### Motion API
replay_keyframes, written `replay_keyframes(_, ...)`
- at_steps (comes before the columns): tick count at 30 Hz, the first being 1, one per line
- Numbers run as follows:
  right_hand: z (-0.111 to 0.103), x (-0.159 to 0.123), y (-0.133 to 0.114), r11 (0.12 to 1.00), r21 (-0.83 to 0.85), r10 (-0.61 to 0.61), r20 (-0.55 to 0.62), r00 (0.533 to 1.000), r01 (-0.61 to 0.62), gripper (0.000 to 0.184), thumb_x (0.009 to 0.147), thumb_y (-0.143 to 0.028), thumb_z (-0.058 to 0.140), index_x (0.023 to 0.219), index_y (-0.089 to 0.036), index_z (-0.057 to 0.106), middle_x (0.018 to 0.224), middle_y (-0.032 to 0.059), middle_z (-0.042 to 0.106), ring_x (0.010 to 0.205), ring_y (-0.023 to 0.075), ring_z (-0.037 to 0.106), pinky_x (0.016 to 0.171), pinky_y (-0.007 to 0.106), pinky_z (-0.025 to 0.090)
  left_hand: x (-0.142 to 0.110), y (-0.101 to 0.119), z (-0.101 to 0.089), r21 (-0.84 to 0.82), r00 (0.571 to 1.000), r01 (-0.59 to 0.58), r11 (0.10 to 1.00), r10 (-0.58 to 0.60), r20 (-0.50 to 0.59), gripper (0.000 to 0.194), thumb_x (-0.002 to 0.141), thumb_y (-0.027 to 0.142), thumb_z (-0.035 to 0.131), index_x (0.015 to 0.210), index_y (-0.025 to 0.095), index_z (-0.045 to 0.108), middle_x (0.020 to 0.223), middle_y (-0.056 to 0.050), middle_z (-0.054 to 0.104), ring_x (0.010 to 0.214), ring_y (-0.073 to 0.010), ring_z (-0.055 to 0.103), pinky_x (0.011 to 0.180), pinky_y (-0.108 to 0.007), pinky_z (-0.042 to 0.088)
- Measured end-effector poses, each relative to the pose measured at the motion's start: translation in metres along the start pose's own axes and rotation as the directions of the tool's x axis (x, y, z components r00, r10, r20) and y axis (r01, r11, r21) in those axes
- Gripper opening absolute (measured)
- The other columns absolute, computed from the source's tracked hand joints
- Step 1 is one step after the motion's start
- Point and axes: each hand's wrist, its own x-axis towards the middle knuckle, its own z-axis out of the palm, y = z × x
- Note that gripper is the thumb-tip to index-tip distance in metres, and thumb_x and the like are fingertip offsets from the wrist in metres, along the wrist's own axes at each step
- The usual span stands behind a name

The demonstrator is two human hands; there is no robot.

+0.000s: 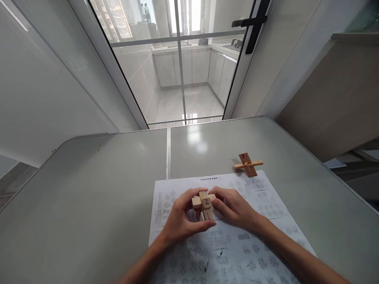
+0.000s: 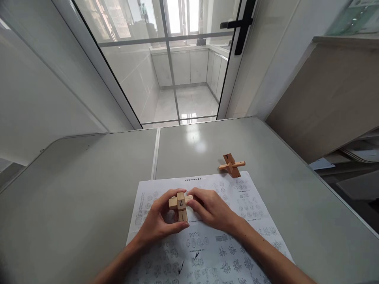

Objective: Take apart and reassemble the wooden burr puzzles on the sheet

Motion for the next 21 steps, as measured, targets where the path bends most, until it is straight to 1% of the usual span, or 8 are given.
replay_keyframes(3, 0.0, 0.0, 0.001, 1.0, -0.013, 0.001, 0.009, 1.0, -0.001, 0.044, 0.111, -0.051, 0.04, 0.08, -0.022, 0.05, 0.069, -0.0019, 0.051, 0.061, 0.0142, 0.044, 0.06, 0.028, 0.035, 0.0, -0.002, 0.0, 0.076, 0.998, -0.054, 0.996, 0.055, -0.012, 0.065, 0.074, 0.029, 0.093, 0.133, 0.028, 0.067, 0.112, -0.005, 0.067, 0.097, -0.0221, 0.066, 0.08, -0.031, 0.059)
replay_keyframes(6, -0.001, 0.001, 0.001, 0.999, 0.041, 0.03, 0.054, 0.998, -0.032, 0.046, 0.112, -0.052, 0.039, 0.077, -0.022, 0.046, 0.066, -0.0033, 0.048, 0.058, 0.013, 0.041, 0.058, 0.028, 0.032, 0.0, -0.003, 0.0, 0.144, 0.994, -0.106, 0.984, 0.11, -0.018, 0.066, 0.074, 0.028, 0.092, 0.135, 0.03, 0.066, 0.113, -0.005, 0.067, 0.101, -0.0231, 0.067, 0.086, -0.033, 0.059)
replay_keyframes(8, -0.001, 0.002, 0.0, 0.993, 0.099, 0.055, 0.089, 0.994, -0.064, 0.048, 0.111, -0.055, 0.038, 0.077, -0.022, 0.046, 0.065, -0.0035, 0.046, 0.057, 0.0125, 0.039, 0.057, 0.027, 0.032, -0.001, -0.003, 0.0, 0.182, 0.989, -0.137, 0.974, 0.143, -0.021, 0.067, 0.075, 0.028, 0.092, 0.136, 0.031, 0.065, 0.114, -0.005, 0.068, 0.103, -0.0237, 0.067, 0.09, -0.036, 0.059)
replay_keyframes(11, -0.001, 0.003, -0.002, 0.969, 0.207, 0.105, 0.14, 0.985, -0.133, 0.053, 0.11, -0.061, 0.037, 0.074, -0.022, 0.043, 0.061, -0.0045, 0.04, 0.054, 0.0116, 0.034, 0.052, 0.026, 0.028, -0.002, -0.003, 0.001, 0.25, 0.978, -0.197, 0.948, 0.207, -0.017, 0.068, 0.076, 0.026, 0.091, 0.137, 0.032, 0.063, 0.116, -0.005, 0.069, 0.104, -0.0244, 0.068, 0.093, -0.038, 0.058)
replay_keyframes(14, -0.001, 0.002, -0.003, 0.927, 0.318, 0.14, 0.194, 0.971, -0.198, 0.055, 0.108, -0.065, 0.04, 0.072, -0.022, 0.041, 0.06, -0.0054, 0.037, 0.052, 0.0103, 0.03, 0.049, 0.026, 0.025, -0.003, -0.005, 0.002, 0.299, 0.951, -0.291, 0.909, 0.308, -0.01, 0.071, 0.076, 0.021, 0.09, 0.139, 0.033, 0.06, 0.119, -0.005, 0.068, 0.105, -0.0242, 0.068, 0.092, -0.037, 0.058)
replay_keyframes(16, 0.0, 0.001, -0.003, 0.893, 0.385, 0.155, 0.225, 0.962, -0.234, 0.056, 0.107, -0.066, 0.043, 0.072, -0.022, 0.042, 0.06, -0.0064, 0.036, 0.05, 0.0094, 0.029, 0.048, 0.025, 0.024, -0.004, -0.007, 0.003, 0.315, 0.933, -0.338, 0.887, 0.359, -0.008, 0.073, 0.077, 0.021, 0.09, 0.141, 0.035, 0.058, 0.12, -0.005, 0.068, 0.106, -0.0238, 0.067, 0.091, -0.036, 0.058)
replay_keyframes(18, 0.003, 0.001, 0.0, 0.862, 0.44, 0.166, 0.228, 0.959, -0.253, 0.055, 0.106, -0.065, 0.046, 0.071, -0.023, 0.043, 0.055, -0.0075, 0.037, 0.047, 0.009, 0.029, 0.047, 0.025, 0.026, -0.005, -0.01, 0.003, 0.321, 0.936, -0.332, 0.887, 0.352, -0.007, 0.076, 0.077, 0.026, 0.092, 0.143, 0.036, 0.056, 0.12, -0.005, 0.067, 0.104, -0.023, 0.067, 0.09, -0.036, 0.058)
replay_keyframes(21, 0.005, 0.002, 0.003, 0.817, 0.511, 0.198, 0.187, 0.962, -0.268, 0.06, 0.107, -0.064, 0.046, 0.064, -0.022, 0.046, 0.045, -0.0064, 0.041, 0.043, 0.0098, 0.038, 0.049, 0.025, 0.034, -0.004, -0.011, 0.004, 0.274, 0.97, -0.22, 0.936, 0.239, -0.038, 0.08, 0.079, 0.032, 0.092, 0.148, 0.037, 0.052, 0.13, -0.006, 0.063, 0.093, -0.0186, 0.065, 0.081, -0.033, 0.059)
